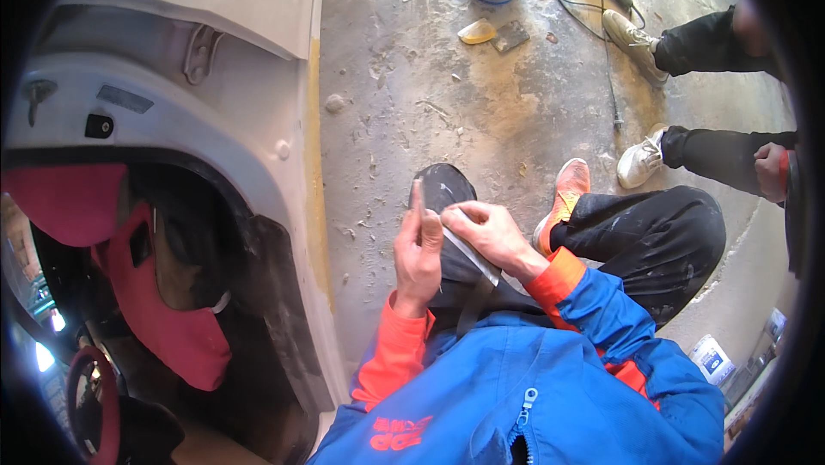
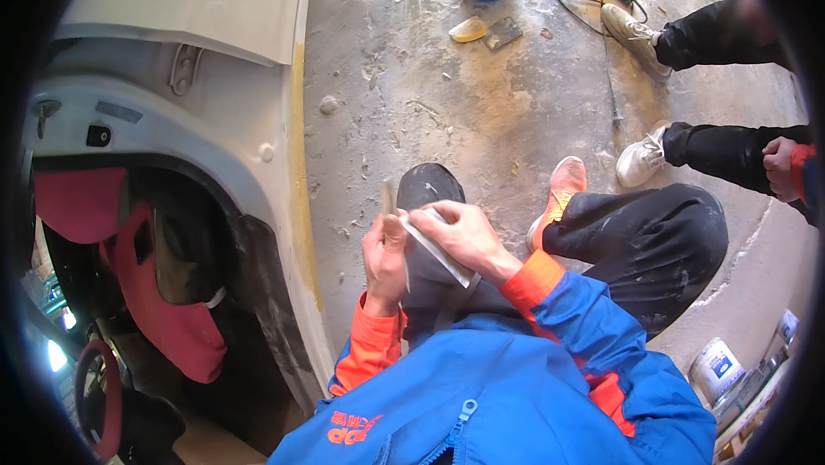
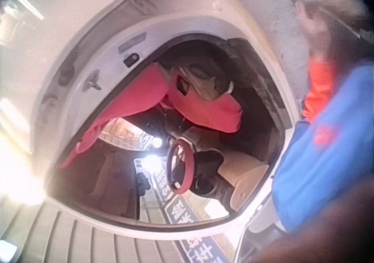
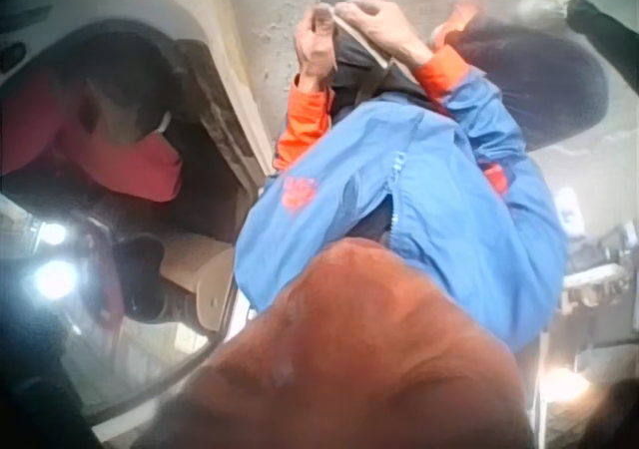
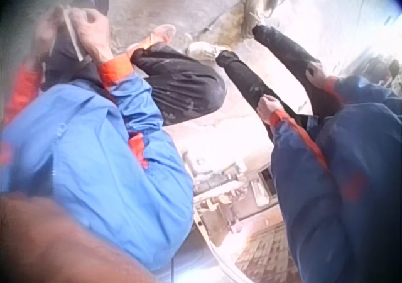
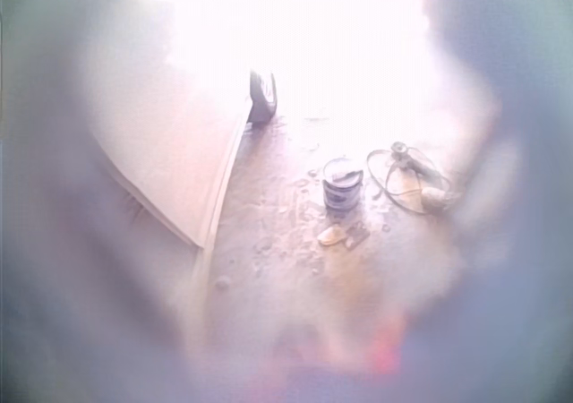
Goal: The person applies body filler to a car door using a putty knife, spreading the material along the edge and smoothing the surface. The person repeatedly scrapes filler from one knife to another and continues applying it to the door panel.
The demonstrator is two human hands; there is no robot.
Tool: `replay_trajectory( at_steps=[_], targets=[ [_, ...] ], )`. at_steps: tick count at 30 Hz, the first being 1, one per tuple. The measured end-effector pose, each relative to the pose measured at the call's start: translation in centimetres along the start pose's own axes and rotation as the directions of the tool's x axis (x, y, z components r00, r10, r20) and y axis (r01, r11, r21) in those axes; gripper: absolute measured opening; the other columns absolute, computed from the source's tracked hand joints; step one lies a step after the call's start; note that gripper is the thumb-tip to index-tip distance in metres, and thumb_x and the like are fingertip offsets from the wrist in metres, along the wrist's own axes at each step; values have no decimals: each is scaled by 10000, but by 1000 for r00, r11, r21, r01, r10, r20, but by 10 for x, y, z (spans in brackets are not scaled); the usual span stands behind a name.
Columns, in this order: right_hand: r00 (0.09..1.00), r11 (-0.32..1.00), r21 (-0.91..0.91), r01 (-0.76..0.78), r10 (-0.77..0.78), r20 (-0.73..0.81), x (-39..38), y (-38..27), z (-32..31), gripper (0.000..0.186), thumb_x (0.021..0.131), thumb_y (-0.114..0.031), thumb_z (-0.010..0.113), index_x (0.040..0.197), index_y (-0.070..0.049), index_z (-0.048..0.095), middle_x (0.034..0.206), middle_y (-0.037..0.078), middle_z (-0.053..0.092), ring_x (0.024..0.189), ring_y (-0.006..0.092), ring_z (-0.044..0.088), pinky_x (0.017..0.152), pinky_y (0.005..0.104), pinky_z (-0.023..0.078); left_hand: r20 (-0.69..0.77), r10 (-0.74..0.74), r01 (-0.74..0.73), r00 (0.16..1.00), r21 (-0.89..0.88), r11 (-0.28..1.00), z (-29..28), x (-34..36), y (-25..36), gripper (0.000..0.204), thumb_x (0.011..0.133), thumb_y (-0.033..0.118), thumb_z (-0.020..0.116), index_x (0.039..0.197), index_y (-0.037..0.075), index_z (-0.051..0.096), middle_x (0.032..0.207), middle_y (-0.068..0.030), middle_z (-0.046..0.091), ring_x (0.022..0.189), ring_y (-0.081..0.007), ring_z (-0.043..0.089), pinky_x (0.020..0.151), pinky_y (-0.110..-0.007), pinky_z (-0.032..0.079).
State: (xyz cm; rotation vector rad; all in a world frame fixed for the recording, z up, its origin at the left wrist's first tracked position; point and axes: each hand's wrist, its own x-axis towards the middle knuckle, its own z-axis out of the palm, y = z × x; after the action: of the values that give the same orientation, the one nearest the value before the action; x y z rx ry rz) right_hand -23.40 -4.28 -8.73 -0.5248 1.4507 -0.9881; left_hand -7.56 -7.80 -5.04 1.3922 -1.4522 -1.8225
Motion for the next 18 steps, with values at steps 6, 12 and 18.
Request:
replay_trajectory(
  at_steps=[6,12,18],
  targets=[
    [958,894,363,-261,286,-15,32,-16,-36,758,1003,-692,459,1241,-4,670,737,-36,514,543,66,441,471,244,382,233,290,-350,928,286,892,54,-22,2,894,951,571,661,1557,-23,379,1014,-154,577,890,-239,564,833,-344,484],
    [984,993,1,-121,120,133,11,35,-6,369,1017,-330,662,1131,15,723,1065,56,718,979,102,621,871,311,513,-25,-44,44,999,-31,999,8,5,-6,724,1051,494,530,1478,-82,430,1160,-167,612,989,-194,600,855,-337,503],
    [791,973,-86,214,-224,-570,27,-6,-42,188,994,-137,640,873,7,631,738,42,558,645,109,470,554,318,399,-6,-234,222,972,-297,929,-1,24,-25,505,1101,278,424,1436,-98,452,1417,-221,565,1219,-314,620,1011,-444,532]
  ],
)
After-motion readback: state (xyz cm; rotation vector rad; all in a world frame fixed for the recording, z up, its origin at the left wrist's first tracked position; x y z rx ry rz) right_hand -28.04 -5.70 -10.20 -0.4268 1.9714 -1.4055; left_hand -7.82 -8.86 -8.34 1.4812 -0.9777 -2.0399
